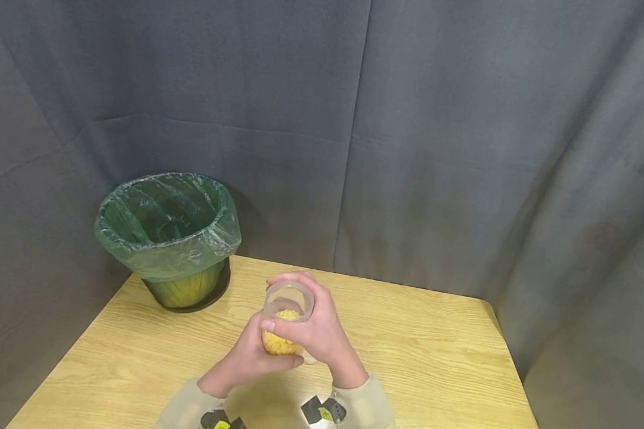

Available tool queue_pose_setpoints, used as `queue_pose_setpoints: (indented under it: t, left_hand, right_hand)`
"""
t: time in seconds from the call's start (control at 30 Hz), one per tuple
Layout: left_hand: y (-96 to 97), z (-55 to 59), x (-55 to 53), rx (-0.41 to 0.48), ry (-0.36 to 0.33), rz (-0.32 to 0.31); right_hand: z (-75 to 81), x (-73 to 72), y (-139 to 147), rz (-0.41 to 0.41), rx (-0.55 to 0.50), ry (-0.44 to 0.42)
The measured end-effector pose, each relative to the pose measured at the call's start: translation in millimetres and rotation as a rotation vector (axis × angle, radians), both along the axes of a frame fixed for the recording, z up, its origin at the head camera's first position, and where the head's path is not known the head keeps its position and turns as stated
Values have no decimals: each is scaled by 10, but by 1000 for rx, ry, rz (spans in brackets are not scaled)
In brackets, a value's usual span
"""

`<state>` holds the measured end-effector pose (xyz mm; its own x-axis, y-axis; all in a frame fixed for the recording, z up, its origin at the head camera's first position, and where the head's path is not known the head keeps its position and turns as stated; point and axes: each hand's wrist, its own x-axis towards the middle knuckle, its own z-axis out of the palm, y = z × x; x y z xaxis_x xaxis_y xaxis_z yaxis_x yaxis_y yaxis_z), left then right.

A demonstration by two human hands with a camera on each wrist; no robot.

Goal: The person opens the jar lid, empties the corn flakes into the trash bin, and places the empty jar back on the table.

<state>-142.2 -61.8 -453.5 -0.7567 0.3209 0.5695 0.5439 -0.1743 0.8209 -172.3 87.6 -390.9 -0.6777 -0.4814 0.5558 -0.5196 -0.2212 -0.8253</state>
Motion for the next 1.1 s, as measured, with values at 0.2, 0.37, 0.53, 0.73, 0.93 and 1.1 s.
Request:
queue_pose_setpoints:
  t: [0.2,0.37,0.53,0.73,0.93,1.1]
  left_hand:
    - [4,20,2,-49,-10,153]
    - [32,19,4,-86,34,306]
    - [65,18,10,-131,54,421]
    - [71,8,17,-105,17,337]
    - [47,-4,17,-15,-77,68]
    - [33,-22,-7,-6,-49,-19]
  right_hand:
    - [-2,22,16,-97,52,6]
    - [5,51,-3,-177,98,-15]
    - [18,68,-22,-258,119,-49]
    - [12,68,-25,-289,121,-63]
    - [2,47,3,-188,91,-22]
    - [-6,24,18,-80,46,-10]
